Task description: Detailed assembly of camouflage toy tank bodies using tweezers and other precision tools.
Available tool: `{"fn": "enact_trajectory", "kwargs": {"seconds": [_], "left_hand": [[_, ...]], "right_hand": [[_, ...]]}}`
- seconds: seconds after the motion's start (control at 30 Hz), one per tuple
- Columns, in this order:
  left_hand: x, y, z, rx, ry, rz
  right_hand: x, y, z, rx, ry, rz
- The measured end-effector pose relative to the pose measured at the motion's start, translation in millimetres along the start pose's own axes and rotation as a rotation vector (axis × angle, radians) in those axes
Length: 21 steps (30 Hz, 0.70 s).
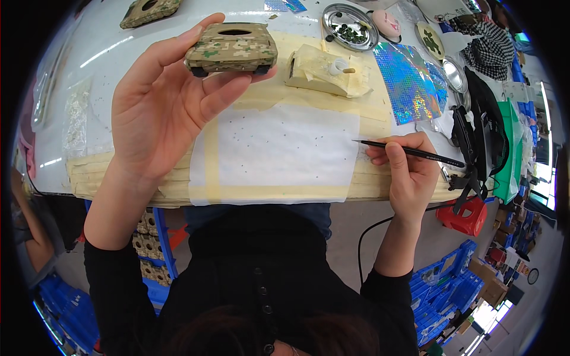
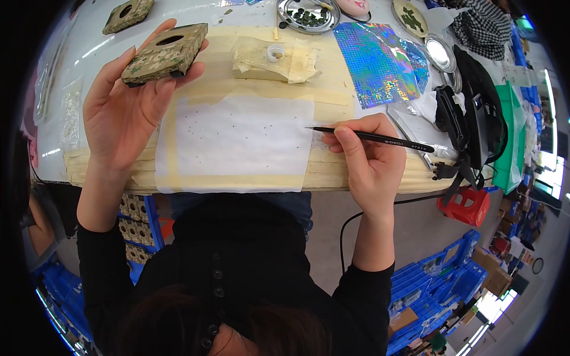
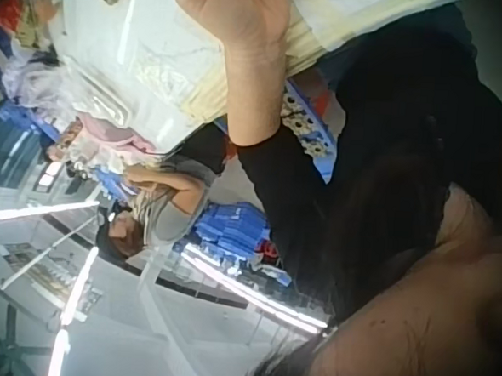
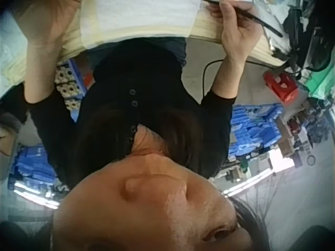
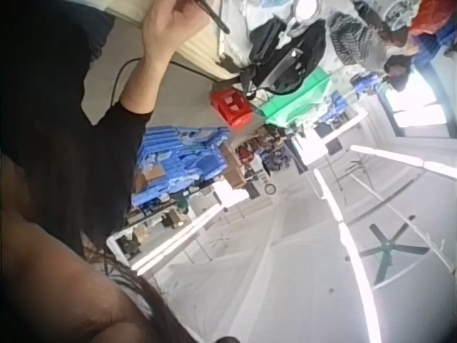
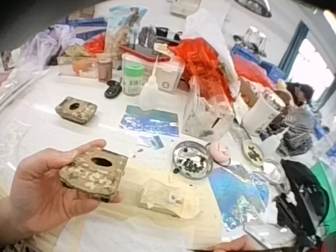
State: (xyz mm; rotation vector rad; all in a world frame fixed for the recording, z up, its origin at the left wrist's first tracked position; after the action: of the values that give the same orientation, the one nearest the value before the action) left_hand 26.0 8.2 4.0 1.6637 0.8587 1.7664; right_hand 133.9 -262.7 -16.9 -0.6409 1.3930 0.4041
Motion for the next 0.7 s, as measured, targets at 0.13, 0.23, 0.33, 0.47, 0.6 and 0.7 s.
{"fn": "enact_trajectory", "kwargs": {"seconds": [0.13,0.23,0.33,0.47,0.6,0.7], "left_hand": [[0.2,-0.5,-0.4,-0.002,-0.001,0.008],[0.6,-0.5,-0.3,-0.009,-0.003,0.013],[0.6,-0.1,-0.2,-0.011,-0.006,0.015],[0.7,-0.3,-0.7,-0.007,-0.008,0.02],[1.1,-0.7,-0.9,-0.015,-0.002,0.021],[0.8,-0.6,-1.0,-0.018,0.005,0.024]], "right_hand": [[0.3,0.1,-0.4,0.003,-0.015,0.002],[-0.3,-1.1,-0.9,0.021,-0.032,0.007],[1.3,-4.4,-1.2,0.035,-0.058,0.018],[1.5,-6.1,-0.9,0.049,-0.065,0.031],[0.7,-3.9,-0.2,0.017,-0.043,0.01],[0.0,-1.3,-0.2,0.012,-0.014,-0.006]]}}
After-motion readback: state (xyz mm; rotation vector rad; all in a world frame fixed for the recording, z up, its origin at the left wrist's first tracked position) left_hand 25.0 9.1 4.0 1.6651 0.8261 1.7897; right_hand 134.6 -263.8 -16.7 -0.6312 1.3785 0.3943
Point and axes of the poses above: each hand's wrist, its own z-axis towards the middle knuckle, its own y-axis out of the palm, x = y × z, the point moved 3 cm from there along z, towards the middle knuckle, and after that the axes turned 7 degrees about -x, right-handed, at the moved point
